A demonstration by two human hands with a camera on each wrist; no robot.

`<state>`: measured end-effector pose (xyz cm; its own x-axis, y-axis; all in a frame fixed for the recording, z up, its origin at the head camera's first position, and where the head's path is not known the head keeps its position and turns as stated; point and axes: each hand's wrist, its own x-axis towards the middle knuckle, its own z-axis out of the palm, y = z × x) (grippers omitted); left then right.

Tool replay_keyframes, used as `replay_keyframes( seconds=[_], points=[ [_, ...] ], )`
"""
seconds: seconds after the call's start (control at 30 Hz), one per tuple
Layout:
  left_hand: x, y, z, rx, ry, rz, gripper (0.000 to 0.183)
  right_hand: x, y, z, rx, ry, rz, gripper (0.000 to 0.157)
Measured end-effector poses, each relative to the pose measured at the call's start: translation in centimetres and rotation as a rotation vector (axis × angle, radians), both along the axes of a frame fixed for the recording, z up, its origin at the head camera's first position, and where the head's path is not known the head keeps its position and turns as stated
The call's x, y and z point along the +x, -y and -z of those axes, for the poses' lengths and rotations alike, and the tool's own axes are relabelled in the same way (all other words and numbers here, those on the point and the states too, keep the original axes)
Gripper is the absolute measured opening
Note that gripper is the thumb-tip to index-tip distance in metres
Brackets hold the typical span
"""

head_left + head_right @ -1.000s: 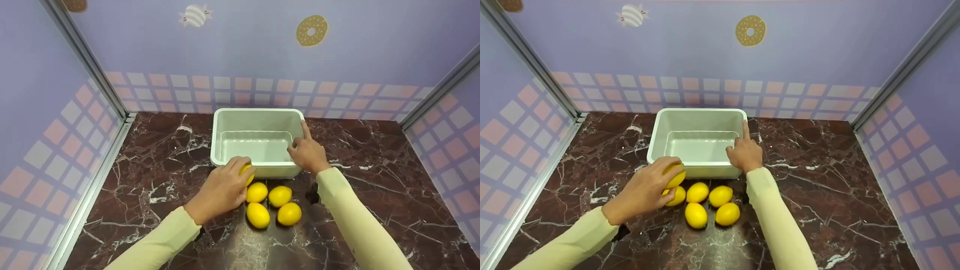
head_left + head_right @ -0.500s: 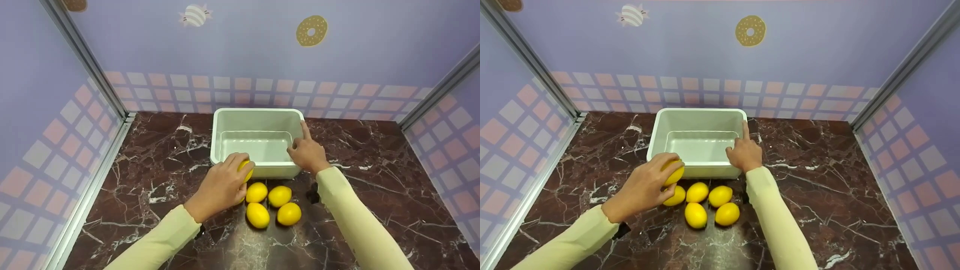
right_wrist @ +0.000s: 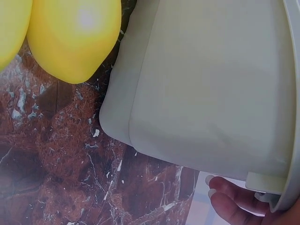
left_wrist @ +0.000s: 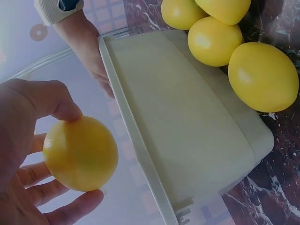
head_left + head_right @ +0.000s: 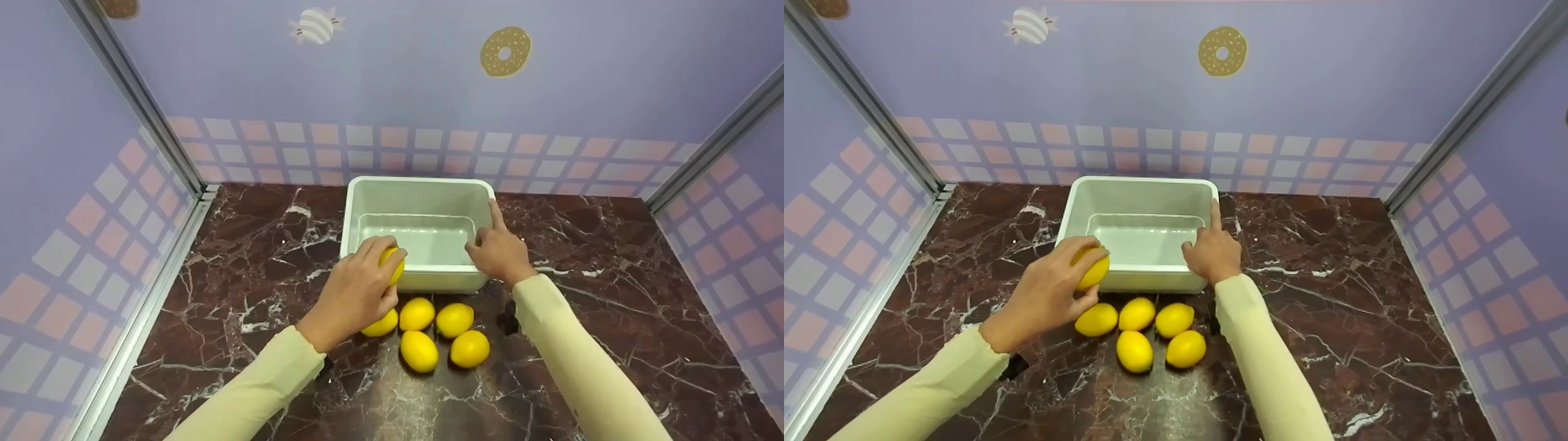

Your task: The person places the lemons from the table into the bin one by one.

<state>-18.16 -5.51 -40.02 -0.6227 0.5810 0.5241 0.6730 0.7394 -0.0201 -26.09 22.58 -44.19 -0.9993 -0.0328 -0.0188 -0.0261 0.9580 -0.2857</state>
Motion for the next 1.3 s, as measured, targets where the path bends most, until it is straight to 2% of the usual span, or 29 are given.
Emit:
replay_keyframes(
  seconds=[0.37,0.97,1.3],
  points=[
    [-1.0,0.0,0.0,0.008,-0.006,-0.030,0.048,0.4,0.3,0.3,0.021,-0.018,0.006,0.034],
    [-2.5,-0.3,-0.4,0.019,0.021,-0.029,0.048,0.4,0.1,0.3,0.007,-0.031,0.013,0.033],
    [-2.8,-0.4,-0.3,0.012,0.043,-0.028,0.048,0.5,0.2,0.4,0.009,0.002,-0.004,0.046]
  ],
)
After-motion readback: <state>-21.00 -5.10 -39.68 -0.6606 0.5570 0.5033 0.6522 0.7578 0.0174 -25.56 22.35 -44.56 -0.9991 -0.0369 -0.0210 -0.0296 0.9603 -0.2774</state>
